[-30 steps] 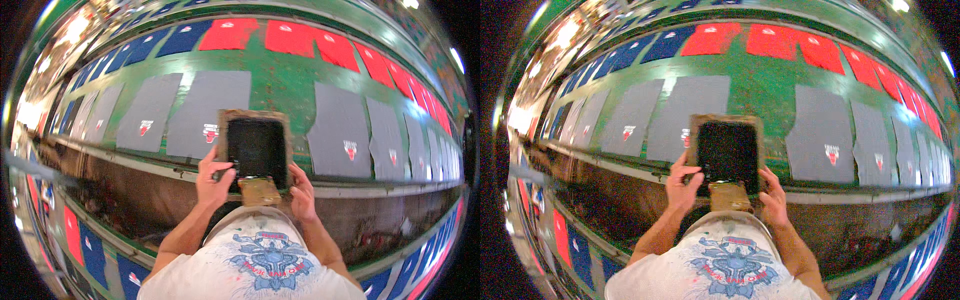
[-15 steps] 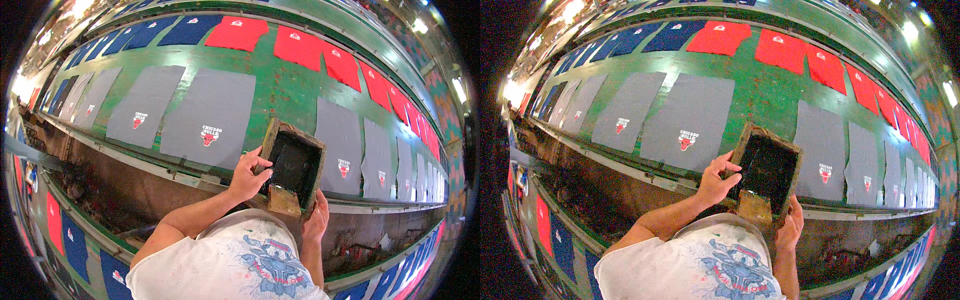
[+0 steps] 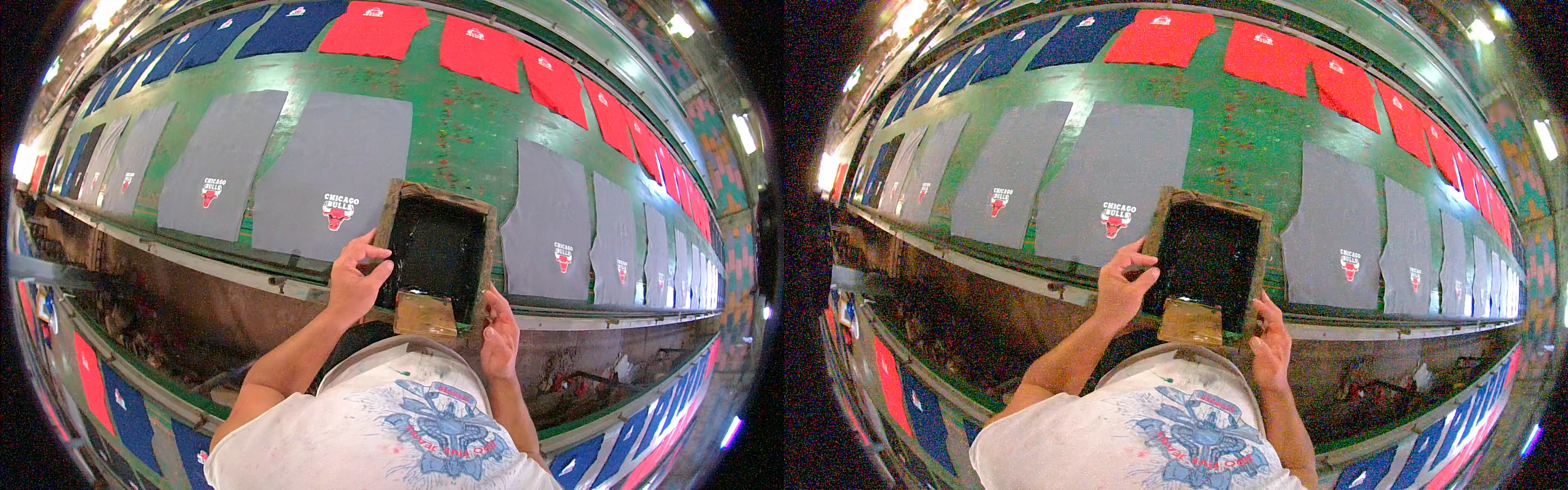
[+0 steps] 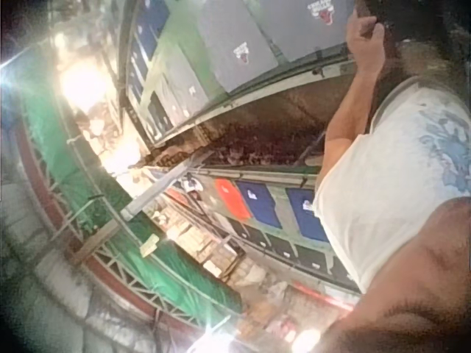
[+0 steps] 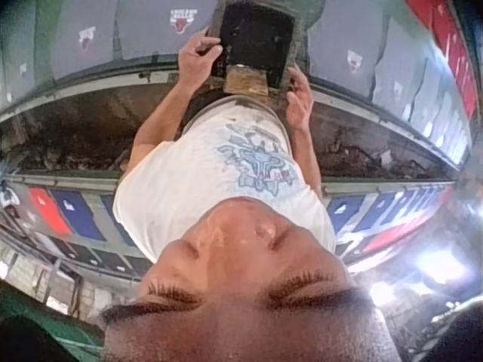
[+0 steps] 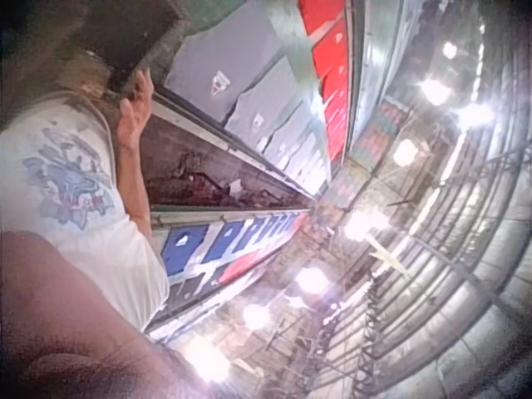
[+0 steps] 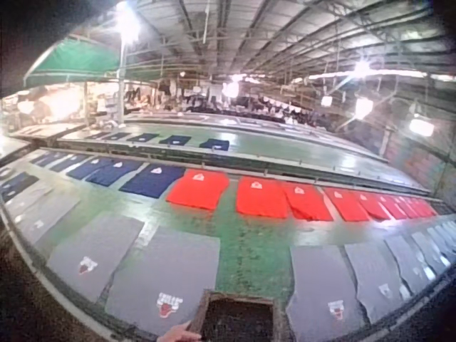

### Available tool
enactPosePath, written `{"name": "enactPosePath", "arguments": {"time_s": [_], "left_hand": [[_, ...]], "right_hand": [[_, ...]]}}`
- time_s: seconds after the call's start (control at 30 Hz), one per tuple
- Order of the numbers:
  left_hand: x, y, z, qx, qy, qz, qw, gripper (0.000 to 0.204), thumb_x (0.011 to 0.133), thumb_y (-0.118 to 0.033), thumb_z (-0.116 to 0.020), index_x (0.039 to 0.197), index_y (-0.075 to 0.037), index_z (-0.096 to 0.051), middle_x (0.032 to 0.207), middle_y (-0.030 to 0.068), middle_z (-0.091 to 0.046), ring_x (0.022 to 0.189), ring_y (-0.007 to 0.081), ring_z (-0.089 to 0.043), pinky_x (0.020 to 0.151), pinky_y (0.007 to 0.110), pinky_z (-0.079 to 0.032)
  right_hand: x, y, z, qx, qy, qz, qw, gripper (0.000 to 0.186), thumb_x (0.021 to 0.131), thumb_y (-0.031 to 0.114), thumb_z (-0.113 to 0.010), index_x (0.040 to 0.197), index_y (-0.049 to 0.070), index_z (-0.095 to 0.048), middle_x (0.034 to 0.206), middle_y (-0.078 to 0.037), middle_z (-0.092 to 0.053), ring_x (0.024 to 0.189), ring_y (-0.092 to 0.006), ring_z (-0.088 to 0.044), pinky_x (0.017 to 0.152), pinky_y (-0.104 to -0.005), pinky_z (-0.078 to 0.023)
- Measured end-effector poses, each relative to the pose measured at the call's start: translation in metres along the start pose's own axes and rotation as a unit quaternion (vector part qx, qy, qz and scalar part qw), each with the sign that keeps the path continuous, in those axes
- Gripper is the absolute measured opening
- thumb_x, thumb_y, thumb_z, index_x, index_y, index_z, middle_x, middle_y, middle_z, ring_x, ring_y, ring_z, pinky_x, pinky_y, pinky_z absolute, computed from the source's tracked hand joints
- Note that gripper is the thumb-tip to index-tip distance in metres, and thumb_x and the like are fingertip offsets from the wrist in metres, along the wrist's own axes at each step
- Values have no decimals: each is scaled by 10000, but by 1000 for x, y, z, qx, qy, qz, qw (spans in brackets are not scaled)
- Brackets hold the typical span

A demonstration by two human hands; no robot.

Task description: The person uses a squeegee to pull black ink across a screen-printing frame, imprinting a Chicago Bulls logo onto a series of t-shirts laid out on a green workbench. The shirts are handled one at a time in sequence as the conveyor moves them into position.

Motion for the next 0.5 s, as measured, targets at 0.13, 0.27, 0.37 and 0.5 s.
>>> {"name": "enactPosePath", "arguments": {"time_s": [0.13, 0.27, 0.37, 0.5], "left_hand": [[-8, 1, 15, 15, -22, -19, 999, 194, 924, -80, -859, 1114, -66, -824, 1580, 258, -644, 1454, 312, -632, 1074, 401, -551], [-14, 6, 18, -39, -26, 13, 999, 181, 931, -68, -855, 1108, -56, -821, 1582, 258, -636, 1493, 302, -607, 1106, 387, -528], [-15, 8, 15, -55, -22, 3, 998, 174, 935, -63, -850, 1107, -64, -822, 1590, 259, -629, 1483, 301, -612, 1107, 378, -525], [-16, 17, 7, -83, -9, 6, 996, 177, 938, -65, -850, 1113, -65, -821, 1596, 260, -626, 1476, 304, -615, 1122, 389, -517]], "right_hand": [[3, 4, -13, -29, 12, -7, 999, 827, 922, 476, -789, 1561, -22, -622, 1765, -221, -438, 1641, -348, -404, 1344, -503, -302], [3, 9, -22, -2, 25, 13, 1000, 766, 962, 368, -740, 1588, -43, -580, 1752, -243, -459, 1640, -345, -414, 1365, -479, -271], [0, 9, -22, -14, 24, 18, 999, 767, 967, 365, -729, 1591, -53, -571, 1758, -245, -449, 1638, -348, -418, 1363, -481, -277], [-8, 8, -16, -15, 11, 0, 1000, 809, 946, 402, -758, 1591, -49, -572, 1771, -232, -422, 1634, -352, -417, 1341, -500, -318]]}}
Point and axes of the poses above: each hand's wrist, its own x-axis towards the middle knuckle, its own z-axis out of the back of the hand, y = z × x, the point moved 7 cm from there along x, towards the middle knuckle
